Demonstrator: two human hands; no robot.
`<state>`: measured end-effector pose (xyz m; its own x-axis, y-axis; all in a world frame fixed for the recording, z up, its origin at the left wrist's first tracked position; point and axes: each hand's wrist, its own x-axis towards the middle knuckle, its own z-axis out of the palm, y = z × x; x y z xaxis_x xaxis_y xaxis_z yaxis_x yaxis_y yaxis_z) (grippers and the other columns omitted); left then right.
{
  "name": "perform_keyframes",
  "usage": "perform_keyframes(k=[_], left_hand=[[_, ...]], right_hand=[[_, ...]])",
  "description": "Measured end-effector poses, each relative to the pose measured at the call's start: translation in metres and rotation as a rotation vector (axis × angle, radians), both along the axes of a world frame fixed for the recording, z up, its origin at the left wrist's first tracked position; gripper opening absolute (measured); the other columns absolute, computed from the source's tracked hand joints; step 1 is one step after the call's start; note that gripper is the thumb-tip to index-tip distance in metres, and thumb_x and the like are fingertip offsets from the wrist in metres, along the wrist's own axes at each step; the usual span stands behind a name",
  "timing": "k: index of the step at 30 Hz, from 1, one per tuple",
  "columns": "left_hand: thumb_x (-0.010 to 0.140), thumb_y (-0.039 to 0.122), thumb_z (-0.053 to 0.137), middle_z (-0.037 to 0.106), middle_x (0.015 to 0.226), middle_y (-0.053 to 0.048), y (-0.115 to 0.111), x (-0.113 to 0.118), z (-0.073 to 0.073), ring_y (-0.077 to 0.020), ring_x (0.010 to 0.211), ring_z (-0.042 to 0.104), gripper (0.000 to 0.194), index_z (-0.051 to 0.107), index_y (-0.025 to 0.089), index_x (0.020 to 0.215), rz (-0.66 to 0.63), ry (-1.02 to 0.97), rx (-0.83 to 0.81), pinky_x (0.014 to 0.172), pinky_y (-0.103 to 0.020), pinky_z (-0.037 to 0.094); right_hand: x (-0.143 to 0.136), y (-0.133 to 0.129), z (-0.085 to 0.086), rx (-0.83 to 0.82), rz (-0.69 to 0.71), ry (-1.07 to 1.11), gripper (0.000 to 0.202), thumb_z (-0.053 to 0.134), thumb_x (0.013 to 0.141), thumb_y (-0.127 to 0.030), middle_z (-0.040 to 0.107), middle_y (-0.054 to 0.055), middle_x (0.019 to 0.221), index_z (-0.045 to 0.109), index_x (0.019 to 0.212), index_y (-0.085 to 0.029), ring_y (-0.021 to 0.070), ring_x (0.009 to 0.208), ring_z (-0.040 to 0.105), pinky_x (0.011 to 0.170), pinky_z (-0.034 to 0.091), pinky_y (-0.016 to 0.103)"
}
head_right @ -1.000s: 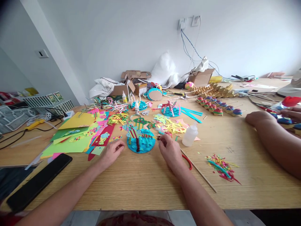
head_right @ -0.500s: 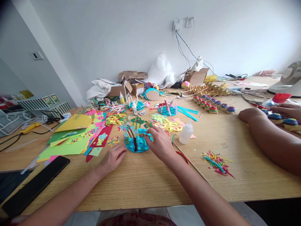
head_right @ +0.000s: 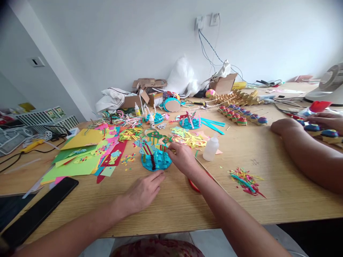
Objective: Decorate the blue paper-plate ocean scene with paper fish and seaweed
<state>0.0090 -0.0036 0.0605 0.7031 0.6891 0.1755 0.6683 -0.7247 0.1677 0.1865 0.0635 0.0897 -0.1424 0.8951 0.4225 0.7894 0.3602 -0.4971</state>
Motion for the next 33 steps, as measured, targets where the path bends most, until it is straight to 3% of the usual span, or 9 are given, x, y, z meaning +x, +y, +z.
perform_keyframes(k=[4,8,12,14,16,20,22,26,33], left_hand=[[0.083,0.009,0.036,0.047,0.126,-0.009,0.001,0.016,0.010,-0.0205,0.100,0.057,0.041,0.039,0.016,0.122,0.066,0.083,-0.046,0.084,-0.032,0.050],[0.083,0.009,0.036,0.047,0.125,-0.010,0.005,0.021,0.008,-0.0206,0.091,0.060,0.040,0.040,0.016,0.122,0.111,0.130,-0.055,0.076,-0.032,0.052],[0.083,0.010,0.038,0.045,0.127,-0.010,0.005,0.015,0.007,-0.0181,0.092,0.059,0.038,0.041,0.016,0.121,0.082,0.030,0.010,0.078,-0.030,0.050],[0.086,0.009,0.036,0.050,0.120,-0.008,0.006,0.009,0.018,-0.0162,0.099,0.055,0.032,0.045,0.015,0.116,-0.010,-0.092,0.115,0.085,-0.027,0.046],[0.088,0.010,0.034,0.056,0.107,-0.006,0.013,0.004,0.039,-0.0159,0.099,0.053,0.027,0.051,0.015,0.108,-0.071,-0.177,0.241,0.088,-0.028,0.044],[0.086,0.014,0.045,0.059,0.087,-0.004,0.043,0.000,0.087,-0.0163,0.086,0.054,0.016,0.060,0.015,0.089,0.010,-0.155,0.343,0.079,-0.029,0.045],[0.085,0.015,0.048,0.058,0.085,-0.004,0.060,0.005,0.102,-0.0168,0.087,0.052,0.015,0.063,0.016,0.086,0.007,-0.076,0.362,0.078,-0.029,0.044],[0.081,0.017,0.052,0.058,0.087,-0.006,0.084,0.023,0.111,-0.0205,0.091,0.049,0.013,0.065,0.015,0.079,-0.059,0.191,0.389,0.077,-0.032,0.041],[0.080,0.009,0.047,0.060,0.087,-0.010,0.089,0.045,0.123,-0.0238,0.095,0.048,0.019,0.066,0.012,0.078,-0.042,0.479,0.333,0.067,-0.030,0.038]], right_hand=[[-0.001,0.001,0.001,-0.029,-0.006,0.013,0.016,0.049,0.075,-0.024,0.063,0.002,0.067,0.062,0.068,-0.018,0.0130,0.060,0.054,0.056,0.035,0.021],[-0.002,0.001,0.002,-0.038,-0.012,0.016,0.016,0.049,0.075,-0.025,0.063,0.002,0.067,0.062,0.069,-0.018,0.0133,0.060,0.054,0.056,0.035,0.022],[0.000,0.002,0.001,-0.027,-0.002,0.020,0.015,0.049,0.074,-0.025,0.064,0.003,0.069,0.062,0.069,-0.018,0.0134,0.061,0.054,0.057,0.035,0.022],[0.002,0.003,-0.001,-0.017,0.005,0.019,0.016,0.049,0.074,-0.024,0.063,0.003,0.068,0.062,0.068,-0.017,0.0132,0.061,0.054,0.057,0.035,0.022],[0.003,0.003,-0.003,-0.009,0.014,0.018,0.016,0.048,0.074,-0.024,0.063,0.002,0.068,0.061,0.068,-0.018,0.0129,0.061,0.054,0.057,0.035,0.021],[0.004,0.002,-0.004,-0.018,0.006,0.028,0.017,0.048,0.075,-0.026,0.063,0.002,0.067,0.061,0.068,-0.018,0.0128,0.060,0.054,0.055,0.034,0.021],[0.003,0.001,-0.003,-0.033,-0.012,0.034,0.017,0.048,0.075,-0.028,0.063,0.001,0.065,0.061,0.068,-0.019,0.0133,0.059,0.054,0.054,0.034,0.022],[0.002,0.000,-0.001,-0.044,-0.010,0.037,0.019,0.048,0.075,-0.029,0.063,0.002,0.065,0.061,0.067,-0.018,0.0135,0.059,0.054,0.054,0.033,0.022],[0.002,0.001,-0.002,-0.042,-0.007,0.016,0.019,0.047,0.075,-0.028,0.061,0.002,0.063,0.062,0.067,-0.018,0.0136,0.058,0.052,0.054,0.033,0.022]])
